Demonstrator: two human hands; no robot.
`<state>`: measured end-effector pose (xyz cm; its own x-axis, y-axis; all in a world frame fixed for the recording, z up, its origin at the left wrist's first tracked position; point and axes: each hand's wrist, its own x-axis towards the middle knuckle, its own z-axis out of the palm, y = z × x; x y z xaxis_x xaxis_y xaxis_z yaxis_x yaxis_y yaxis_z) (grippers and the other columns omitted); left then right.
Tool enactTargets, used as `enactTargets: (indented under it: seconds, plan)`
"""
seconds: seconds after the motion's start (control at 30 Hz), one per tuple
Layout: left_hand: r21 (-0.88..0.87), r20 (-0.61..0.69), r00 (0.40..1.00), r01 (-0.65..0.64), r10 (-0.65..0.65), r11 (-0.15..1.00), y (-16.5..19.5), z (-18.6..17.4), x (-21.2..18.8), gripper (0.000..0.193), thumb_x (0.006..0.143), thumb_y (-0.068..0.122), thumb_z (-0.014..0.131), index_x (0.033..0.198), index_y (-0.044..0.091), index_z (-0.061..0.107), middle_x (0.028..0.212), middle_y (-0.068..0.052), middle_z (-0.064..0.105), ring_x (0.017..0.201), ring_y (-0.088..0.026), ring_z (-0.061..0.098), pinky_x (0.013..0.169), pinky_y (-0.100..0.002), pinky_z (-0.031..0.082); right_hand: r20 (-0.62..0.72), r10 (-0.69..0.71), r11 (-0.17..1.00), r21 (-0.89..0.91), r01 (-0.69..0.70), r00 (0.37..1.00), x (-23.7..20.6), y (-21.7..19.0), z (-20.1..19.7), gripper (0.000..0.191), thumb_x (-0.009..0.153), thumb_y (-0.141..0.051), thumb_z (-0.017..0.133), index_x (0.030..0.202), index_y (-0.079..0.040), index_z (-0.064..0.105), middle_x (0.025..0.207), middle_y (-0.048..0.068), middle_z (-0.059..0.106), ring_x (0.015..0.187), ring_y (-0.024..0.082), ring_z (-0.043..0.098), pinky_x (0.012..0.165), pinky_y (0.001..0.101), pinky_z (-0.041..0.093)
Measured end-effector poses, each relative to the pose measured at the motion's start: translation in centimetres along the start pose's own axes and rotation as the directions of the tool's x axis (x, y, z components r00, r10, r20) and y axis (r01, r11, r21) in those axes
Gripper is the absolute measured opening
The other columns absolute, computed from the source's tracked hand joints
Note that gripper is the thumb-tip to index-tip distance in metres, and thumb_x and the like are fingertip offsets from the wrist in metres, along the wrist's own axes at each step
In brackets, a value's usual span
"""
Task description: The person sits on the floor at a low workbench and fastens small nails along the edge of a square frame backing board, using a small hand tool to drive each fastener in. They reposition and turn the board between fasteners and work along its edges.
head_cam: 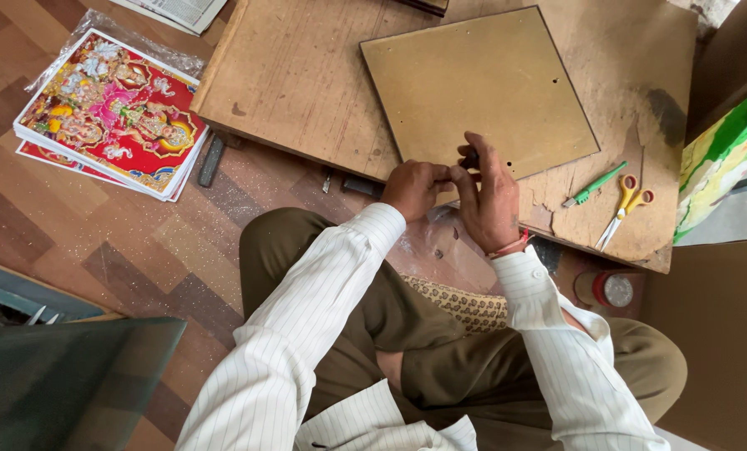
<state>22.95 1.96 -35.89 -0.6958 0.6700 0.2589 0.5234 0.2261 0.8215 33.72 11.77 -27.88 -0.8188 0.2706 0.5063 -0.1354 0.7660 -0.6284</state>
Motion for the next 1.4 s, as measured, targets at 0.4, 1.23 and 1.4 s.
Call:
enactTargets:
  seconds: [0.4,1.23,1.4]
  plan:
    - [0.005,-0.005,1.0,0.028,-0.028,1.0,0.3,-0.1,-0.1,0.016,0.088,0.028,0.076,0.101,0.018,0.08,0.092,-0.01,0.076,0.084,-0.032,0.074,0.077,-0.044,0.057,0.0,0.053,0.985,-0.165,-0.053,0.999,0.6,0.7,-0.3,0.032,0.094,-0.009,0.08,0.119,0.0,0.064,0.09,0.016,0.074,0.081,0.022,0.074,0.072,0.0331,0.057]
    - [-0.102,0.018,0.998,0.064,-0.063,0.993,-0.1,0.2,-0.2,0.023,0.083,0.028,0.08,0.101,0.014,0.08,0.094,-0.013,0.077,0.087,-0.032,0.075,0.08,-0.042,0.058,-0.093,0.155,0.974,-0.151,-0.168,0.983,0.7,0.3,0.1,0.019,0.089,-0.01,0.083,0.098,-0.003,0.069,0.084,0.011,0.076,0.077,0.02,0.078,0.07,0.0314,0.06]
    - [-0.059,0.021,1.0,0.016,-0.015,0.998,0.1,0.1,-0.3,0.022,0.085,0.028,0.08,0.101,0.013,0.081,0.094,-0.014,0.077,0.087,-0.033,0.073,0.079,-0.043,0.057,0.026,0.04,0.999,0.032,-0.04,0.999,0.5,-0.4,-0.9,0.032,0.097,-0.004,0.07,0.129,0.0,0.064,0.107,0.012,0.076,0.091,0.019,0.076,0.076,0.0294,0.059]
